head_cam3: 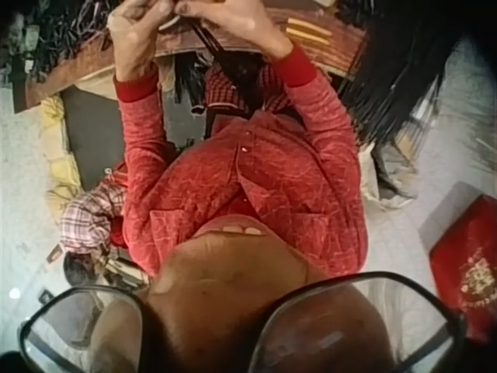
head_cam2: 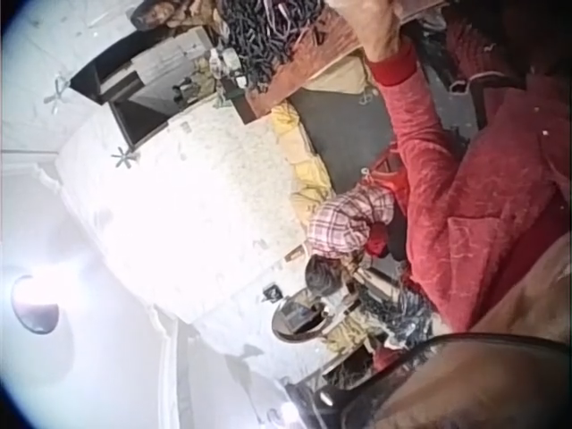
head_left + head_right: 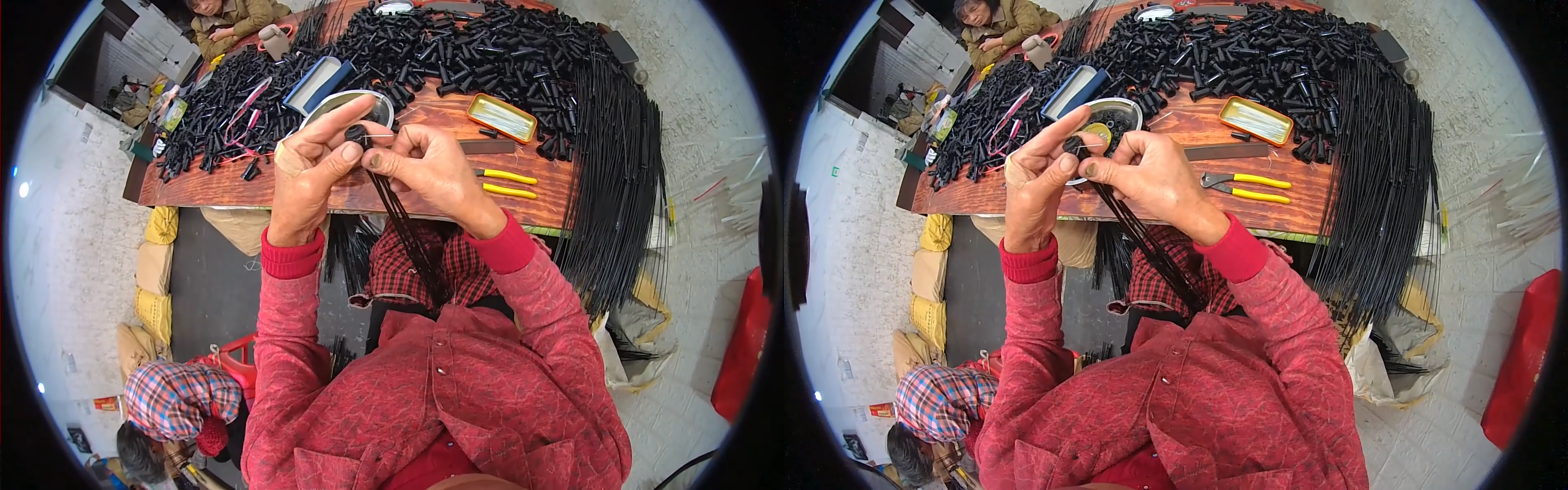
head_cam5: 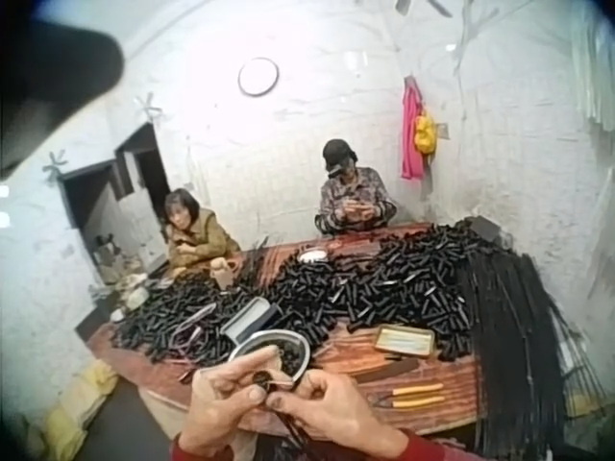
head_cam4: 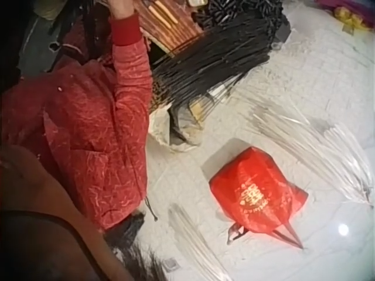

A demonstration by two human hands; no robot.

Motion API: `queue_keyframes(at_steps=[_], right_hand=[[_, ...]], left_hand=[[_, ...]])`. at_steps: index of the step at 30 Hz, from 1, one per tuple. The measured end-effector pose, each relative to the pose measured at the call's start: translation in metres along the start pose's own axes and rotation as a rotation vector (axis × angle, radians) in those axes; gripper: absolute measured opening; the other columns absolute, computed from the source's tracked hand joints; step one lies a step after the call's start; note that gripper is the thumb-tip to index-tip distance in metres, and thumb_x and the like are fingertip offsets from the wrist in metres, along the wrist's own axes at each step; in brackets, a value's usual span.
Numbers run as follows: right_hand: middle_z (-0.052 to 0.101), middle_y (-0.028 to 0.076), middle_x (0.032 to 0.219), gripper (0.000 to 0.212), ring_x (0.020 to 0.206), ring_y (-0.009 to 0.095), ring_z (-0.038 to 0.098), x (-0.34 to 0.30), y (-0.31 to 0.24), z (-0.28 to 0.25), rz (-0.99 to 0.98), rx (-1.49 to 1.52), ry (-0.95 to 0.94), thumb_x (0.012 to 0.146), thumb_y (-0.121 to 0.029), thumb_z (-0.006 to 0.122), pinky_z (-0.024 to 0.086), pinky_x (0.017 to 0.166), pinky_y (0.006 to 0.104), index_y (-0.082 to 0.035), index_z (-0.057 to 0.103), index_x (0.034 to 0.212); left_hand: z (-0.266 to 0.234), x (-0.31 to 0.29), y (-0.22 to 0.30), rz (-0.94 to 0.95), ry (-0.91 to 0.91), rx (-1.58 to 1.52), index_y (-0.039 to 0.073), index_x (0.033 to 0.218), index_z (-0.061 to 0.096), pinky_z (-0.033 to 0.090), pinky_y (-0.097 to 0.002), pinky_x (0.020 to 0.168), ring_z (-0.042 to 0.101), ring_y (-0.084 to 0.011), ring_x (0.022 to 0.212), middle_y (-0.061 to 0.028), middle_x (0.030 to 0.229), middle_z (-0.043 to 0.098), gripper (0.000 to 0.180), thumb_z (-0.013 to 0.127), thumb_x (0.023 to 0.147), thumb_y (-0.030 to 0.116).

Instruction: Assembling bundles of wire items by attaching caps and trimming the ends with wire cutters at a workbench.

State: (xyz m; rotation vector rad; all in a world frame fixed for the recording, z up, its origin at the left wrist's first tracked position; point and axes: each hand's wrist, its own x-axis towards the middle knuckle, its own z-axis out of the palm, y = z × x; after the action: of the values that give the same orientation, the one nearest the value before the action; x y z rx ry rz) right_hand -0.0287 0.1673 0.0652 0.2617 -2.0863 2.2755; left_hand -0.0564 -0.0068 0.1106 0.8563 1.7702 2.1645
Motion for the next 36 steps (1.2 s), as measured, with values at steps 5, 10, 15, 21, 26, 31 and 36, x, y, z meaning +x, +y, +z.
queue_keyframes(at_steps=[5, 10, 15, 21, 26, 31, 36], right_hand=[[0.061, 0.002, 0.062, 0.039, 0.057, 0.006, 0.052, -0.003, 0.007, 0.007, -0.092, -0.047, 0.141, 0.079, -0.031, 0.082, 0.04, 0.049, 0.0268, -0.004, 0.057, 0.065], [0.06, 0.002, 0.06, 0.039, 0.057, 0.007, 0.053, -0.004, 0.008, 0.006, -0.14, -0.092, 0.217, 0.076, -0.031, 0.084, 0.042, 0.05, 0.028, -0.004, 0.058, 0.066], [0.062, 0.004, 0.064, 0.032, 0.056, 0.01, 0.057, -0.01, 0.002, 0.002, -0.189, -0.258, 0.267, 0.075, -0.025, 0.084, 0.045, 0.052, 0.0273, -0.003, 0.061, 0.076], [0.064, 0.007, 0.087, 0.015, 0.065, 0.015, 0.063, -0.012, -0.017, -0.001, -0.484, -0.265, 0.389, 0.08, -0.008, 0.075, 0.05, 0.058, 0.0284, -0.003, 0.065, 0.09], [0.059, 0.007, 0.081, 0.012, 0.062, 0.018, 0.062, -0.012, -0.019, -0.006, -0.612, -0.416, 0.35, 0.081, -0.004, 0.071, 0.048, 0.054, 0.03, -0.003, 0.067, 0.092], [0.062, 0.01, 0.09, 0.015, 0.071, 0.017, 0.064, -0.023, -0.031, -0.006, -0.659, -0.567, 0.374, 0.079, -0.003, 0.075, 0.052, 0.061, 0.0273, 0.001, 0.067, 0.091], [0.062, 0.008, 0.078, 0.014, 0.067, 0.019, 0.063, -0.018, -0.035, -0.009, -0.654, -0.615, 0.42, 0.076, -0.005, 0.077, 0.05, 0.058, 0.031, 0.0, 0.067, 0.083]], left_hand=[[0.004, 0.0, -0.005, 0.064, 0.009, 0.011, -0.005, 0.134, 0.053, 0.054, -0.0259, 0.084, 0.066, -0.0137, 0.094, -0.0156, 0.112, 0.068, 0.043, 0.061, 0.093, 0.005], [0.016, -0.001, -0.002, 0.028, 0.089, 0.14, -0.003, 0.134, 0.054, 0.049, -0.0178, 0.069, 0.06, -0.0036, 0.082, -0.0096, 0.111, 0.068, 0.04, 0.055, 0.094, 0.001], [0.014, 0.003, -0.014, 0.047, 0.138, 0.261, -0.002, 0.132, 0.055, 0.049, -0.0178, 0.068, 0.06, -0.0048, 0.082, -0.0073, 0.108, 0.068, 0.038, 0.049, 0.095, -0.003], [0.025, 0.004, -0.025, 0.188, 0.189, 0.311, 0.0, 0.13, 0.056, 0.049, -0.0206, 0.076, 0.059, -0.0073, 0.087, -0.004, 0.098, 0.065, 0.039, 0.045, 0.093, -0.005], [0.028, 0.008, -0.025, 0.311, 0.165, 0.56, 0.003, 0.132, 0.057, 0.045, -0.0217, 0.065, 0.051, -0.0051, 0.075, -0.0012, 0.093, 0.062, 0.041, 0.049, 0.092, -0.003], [0.031, 0.004, -0.026, 0.284, 0.172, 0.562, 0.003, 0.129, 0.059, 0.041, -0.0234, 0.059, 0.046, -0.0063, 0.066, -0.0024, 0.092, 0.064, 0.041, 0.053, 0.089, -0.004], [0.034, 0.012, -0.034, 0.423, 0.187, 0.65, 0.003, 0.121, 0.064, 0.043, -0.0269, 0.059, 0.049, -0.0131, 0.062, -0.0067, 0.091, 0.066, 0.035, 0.059, 0.086, -0.002]])
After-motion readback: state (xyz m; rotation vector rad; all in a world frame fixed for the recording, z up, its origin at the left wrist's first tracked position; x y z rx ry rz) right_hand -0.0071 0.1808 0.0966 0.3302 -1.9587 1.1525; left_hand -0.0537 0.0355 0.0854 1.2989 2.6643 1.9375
